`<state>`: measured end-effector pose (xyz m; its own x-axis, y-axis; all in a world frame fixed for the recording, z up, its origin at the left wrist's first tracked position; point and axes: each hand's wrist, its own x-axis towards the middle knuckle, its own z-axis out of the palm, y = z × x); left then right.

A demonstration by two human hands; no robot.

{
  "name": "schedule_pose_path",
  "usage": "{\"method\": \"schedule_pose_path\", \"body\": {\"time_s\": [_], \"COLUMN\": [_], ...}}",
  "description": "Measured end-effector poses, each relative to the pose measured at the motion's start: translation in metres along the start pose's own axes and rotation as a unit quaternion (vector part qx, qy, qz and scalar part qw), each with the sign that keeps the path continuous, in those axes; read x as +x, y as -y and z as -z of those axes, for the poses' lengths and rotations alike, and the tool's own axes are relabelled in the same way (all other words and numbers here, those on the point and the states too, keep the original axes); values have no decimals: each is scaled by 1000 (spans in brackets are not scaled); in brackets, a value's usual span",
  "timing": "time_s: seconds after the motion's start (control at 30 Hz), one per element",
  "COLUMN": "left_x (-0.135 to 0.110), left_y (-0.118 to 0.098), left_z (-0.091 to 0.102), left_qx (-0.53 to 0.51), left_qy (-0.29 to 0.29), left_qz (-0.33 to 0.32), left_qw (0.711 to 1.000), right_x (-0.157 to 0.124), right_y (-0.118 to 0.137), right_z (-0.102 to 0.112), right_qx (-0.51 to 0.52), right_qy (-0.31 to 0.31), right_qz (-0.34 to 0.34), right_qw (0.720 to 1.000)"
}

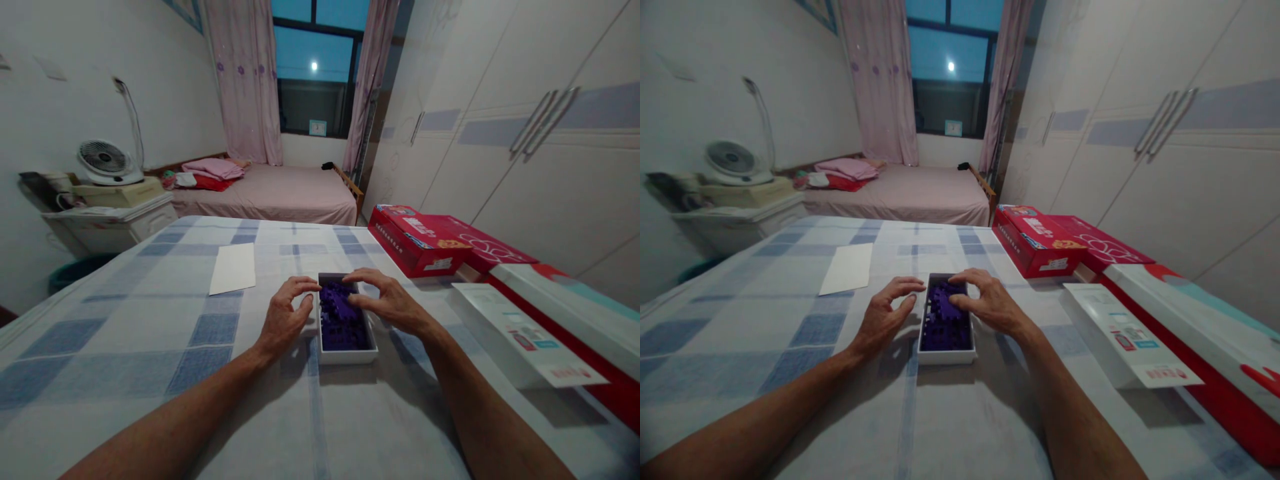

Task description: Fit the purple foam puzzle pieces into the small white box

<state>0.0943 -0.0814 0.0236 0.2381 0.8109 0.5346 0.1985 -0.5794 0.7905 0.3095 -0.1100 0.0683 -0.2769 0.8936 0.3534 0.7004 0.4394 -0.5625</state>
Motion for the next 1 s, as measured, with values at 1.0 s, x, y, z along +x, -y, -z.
{"method": "schedule_pose_path", "body": {"time_s": [1.0], "left_x": [-6], "left_y": [5], "left_z": [-3], "left_qx": [262], "left_qy": [148], "left_qz": [-127], "left_qw": [945], "right_x": [-2], "right_y": [-3], "right_z": [-20], "right_qx": [-72], "right_qy": [16], "right_qz": [51], "right_qw": [996]}}
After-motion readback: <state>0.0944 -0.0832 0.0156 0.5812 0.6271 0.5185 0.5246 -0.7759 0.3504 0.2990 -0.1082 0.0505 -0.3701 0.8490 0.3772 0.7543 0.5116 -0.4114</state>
